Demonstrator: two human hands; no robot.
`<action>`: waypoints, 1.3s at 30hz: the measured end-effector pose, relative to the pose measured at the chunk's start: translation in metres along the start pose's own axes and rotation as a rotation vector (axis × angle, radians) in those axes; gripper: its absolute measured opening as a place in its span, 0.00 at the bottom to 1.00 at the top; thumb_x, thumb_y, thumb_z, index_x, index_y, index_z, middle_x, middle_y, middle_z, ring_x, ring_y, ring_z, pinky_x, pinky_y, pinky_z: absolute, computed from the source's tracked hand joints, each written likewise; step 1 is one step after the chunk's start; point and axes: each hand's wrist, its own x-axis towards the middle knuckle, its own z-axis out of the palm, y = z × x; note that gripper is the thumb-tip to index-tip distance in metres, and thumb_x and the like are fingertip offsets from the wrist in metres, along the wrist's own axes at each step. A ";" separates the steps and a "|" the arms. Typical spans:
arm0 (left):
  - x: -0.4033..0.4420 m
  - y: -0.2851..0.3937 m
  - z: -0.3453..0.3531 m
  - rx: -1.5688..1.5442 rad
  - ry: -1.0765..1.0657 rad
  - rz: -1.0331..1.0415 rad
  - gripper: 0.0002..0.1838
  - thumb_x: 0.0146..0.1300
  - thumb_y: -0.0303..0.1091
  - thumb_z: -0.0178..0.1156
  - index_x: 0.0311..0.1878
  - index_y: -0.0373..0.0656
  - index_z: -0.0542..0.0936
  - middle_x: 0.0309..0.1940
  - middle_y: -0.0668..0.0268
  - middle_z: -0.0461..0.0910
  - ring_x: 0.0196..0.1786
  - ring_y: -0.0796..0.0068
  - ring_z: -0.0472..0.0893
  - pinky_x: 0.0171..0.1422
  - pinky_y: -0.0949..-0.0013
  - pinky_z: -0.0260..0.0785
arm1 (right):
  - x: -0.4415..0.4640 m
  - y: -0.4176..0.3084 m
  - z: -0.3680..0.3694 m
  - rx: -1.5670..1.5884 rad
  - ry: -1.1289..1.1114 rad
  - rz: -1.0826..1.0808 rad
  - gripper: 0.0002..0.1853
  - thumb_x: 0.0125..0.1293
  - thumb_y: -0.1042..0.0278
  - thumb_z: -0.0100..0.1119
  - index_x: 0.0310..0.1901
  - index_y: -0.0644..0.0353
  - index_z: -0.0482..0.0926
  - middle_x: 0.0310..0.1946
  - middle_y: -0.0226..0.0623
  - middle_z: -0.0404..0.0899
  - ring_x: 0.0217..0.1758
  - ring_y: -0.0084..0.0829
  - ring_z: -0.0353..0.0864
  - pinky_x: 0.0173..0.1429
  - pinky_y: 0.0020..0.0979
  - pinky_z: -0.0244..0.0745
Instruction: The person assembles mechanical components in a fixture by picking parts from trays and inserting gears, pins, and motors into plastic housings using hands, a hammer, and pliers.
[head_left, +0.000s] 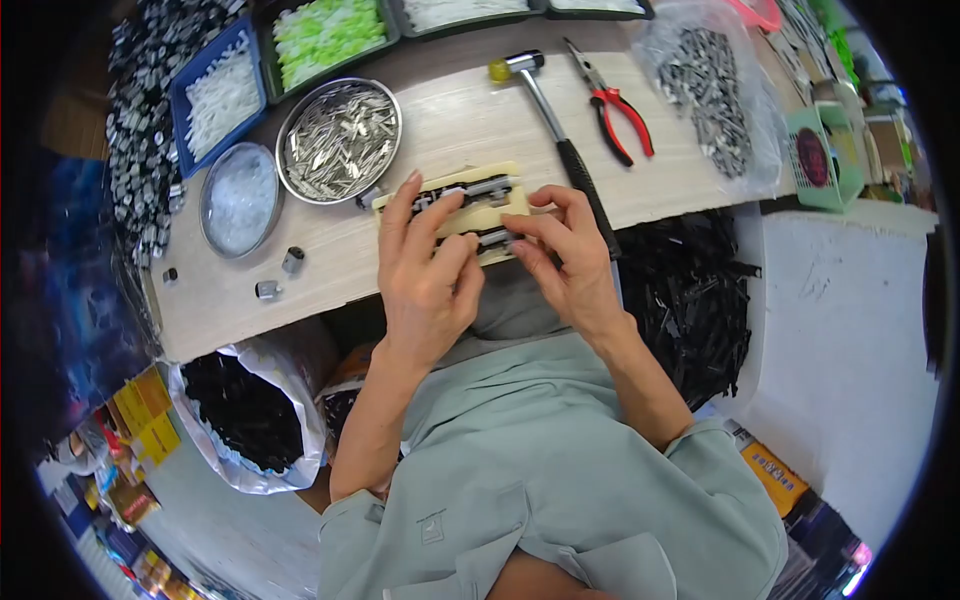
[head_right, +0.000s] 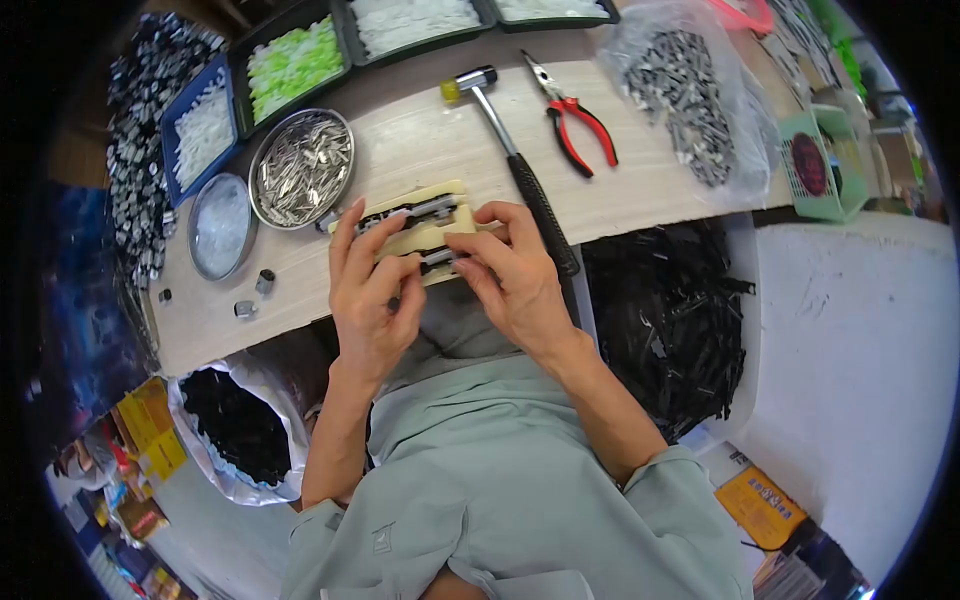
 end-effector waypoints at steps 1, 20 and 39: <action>0.001 0.000 0.001 0.001 -0.007 0.024 0.08 0.51 0.17 0.65 0.35 0.37 0.82 0.58 0.53 0.82 0.73 0.38 0.69 0.72 0.46 0.65 | -0.006 -0.002 -0.012 0.055 0.022 0.024 0.15 0.61 0.83 0.67 0.50 0.61 0.84 0.50 0.41 0.75 0.38 0.30 0.80 0.42 0.28 0.77; -0.010 0.082 0.059 -0.511 -0.357 0.256 0.15 0.48 0.18 0.65 0.42 0.35 0.80 0.43 0.55 0.81 0.52 0.54 0.82 0.54 0.55 0.77 | -0.111 0.201 -0.121 -0.559 0.140 0.424 0.12 0.64 0.68 0.67 0.47 0.64 0.83 0.36 0.51 0.85 0.40 0.53 0.86 0.45 0.43 0.79; 0.017 0.144 0.216 0.446 -1.231 0.476 0.18 0.66 0.41 0.64 0.57 0.50 0.86 0.55 0.69 0.86 0.63 0.57 0.80 0.66 0.37 0.65 | -0.099 0.069 -0.169 0.425 0.596 0.086 0.16 0.78 0.75 0.53 0.63 0.68 0.76 0.44 0.42 0.84 0.44 0.29 0.84 0.53 0.30 0.81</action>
